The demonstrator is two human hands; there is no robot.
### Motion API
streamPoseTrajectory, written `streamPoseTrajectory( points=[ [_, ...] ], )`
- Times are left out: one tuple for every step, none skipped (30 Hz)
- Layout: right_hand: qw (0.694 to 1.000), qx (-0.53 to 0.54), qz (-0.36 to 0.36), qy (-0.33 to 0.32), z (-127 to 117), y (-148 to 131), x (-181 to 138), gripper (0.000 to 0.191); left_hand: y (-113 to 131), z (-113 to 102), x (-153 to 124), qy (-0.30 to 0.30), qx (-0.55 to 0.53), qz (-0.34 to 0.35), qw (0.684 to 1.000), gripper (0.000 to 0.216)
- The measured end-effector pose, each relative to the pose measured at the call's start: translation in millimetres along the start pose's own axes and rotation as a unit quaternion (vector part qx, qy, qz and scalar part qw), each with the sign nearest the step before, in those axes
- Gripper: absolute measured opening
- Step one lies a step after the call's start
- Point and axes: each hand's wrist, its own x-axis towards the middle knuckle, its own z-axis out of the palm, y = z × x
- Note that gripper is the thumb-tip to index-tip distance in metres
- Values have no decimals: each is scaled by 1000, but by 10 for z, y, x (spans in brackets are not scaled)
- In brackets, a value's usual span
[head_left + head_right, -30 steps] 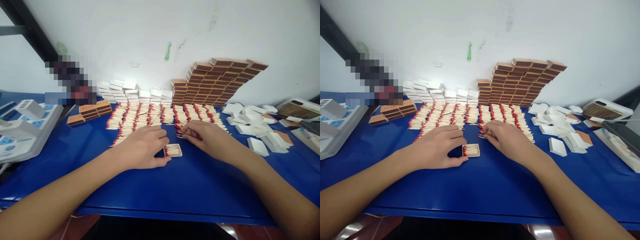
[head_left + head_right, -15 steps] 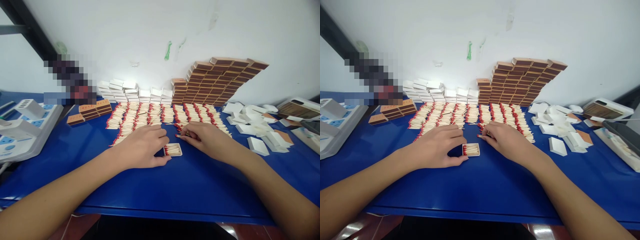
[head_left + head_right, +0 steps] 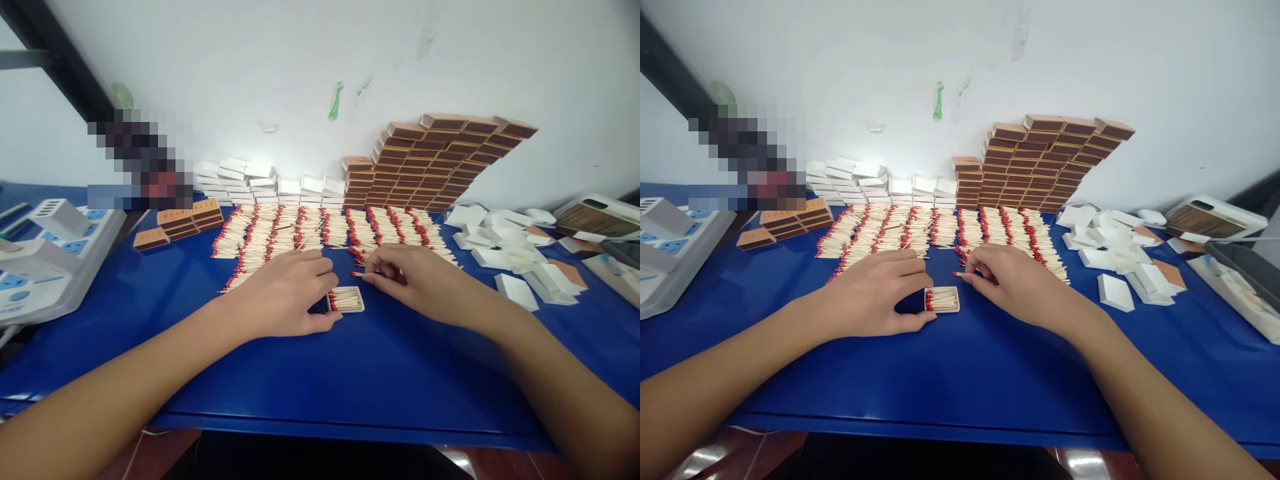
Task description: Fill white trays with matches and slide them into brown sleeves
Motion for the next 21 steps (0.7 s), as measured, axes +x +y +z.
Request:
streamPoseTrajectory(
  points=[
    [1000,2,-1,-16,-4,-14,-2,22,-2,1,0,0,-1,0,1000,32],
    [1000,1,-1,-30,-6,-25,-3,21,-5,2,0,2,-1,0,1000,32],
    [999,-2,-1,-36,-7,-33,-3,20,-7,3,-1,3,0,1,1000,32],
    [999,-5,0,-35,-7,-37,-2,18,-7,2,-1,4,2,2,1000,32],
    [1000,-8,1,-27,-6,-37,1,17,-6,0,-2,4,3,2,1000,32],
    [1000,-9,2,-14,-5,-33,4,17,-3,-2,-2,4,4,3,1000,32],
    [1000,-11,2,-2,-3,-26,7,18,2,-6,-3,4,4,3,1000,32],
    [1000,-12,0,6,-2,-16,11,19,8,-9,-4,4,3,3,1000,32],
    [1000,-14,-2,10,0,-5,15,19,13,-11,-6,5,1,3,1000,32],
    [1000,-17,-4,9,3,8,19,19,14,-10,-8,6,-1,4,1000,32],
    [1000,-20,-6,4,7,21,23,19,11,-7,-11,8,-3,5,1000,31],
    [1000,-23,-6,-2,13,34,26,18,2,0,-13,8,-4,5,1000,31],
    [1000,-27,-5,-7,19,47,29,18,-12,8,-15,8,-5,5,1000,30],
    [1000,-30,-3,-10,25,58,31,18,-28,16,-14,9,-7,5,1000,31],
    [999,-33,-2,-12,31,67,32,18,-40,21,-12,13,-9,5,1000,32],
    [999,-35,0,-14,35,73,32,18,-41,18,-6,21,-11,7,1000,34],
    [999,-37,0,-13,36,76,30,18,-22,2,4,35,-14,9,999,36],
    [999,-37,-1,-8,33,74,27,18,28,-28,18,55,-20,11,998,38],
    [999,-34,-4,-3,27,67,22,18,113,-75,35,77,-28,12,997,40],
    [1000,-28,-11,5,17,53,14,18,236,-137,54,99,-40,15,994,39],
    [1000,-19,-19,14,6,31,5,18,393,-208,76,109,-59,13,992,38]
  ],
)
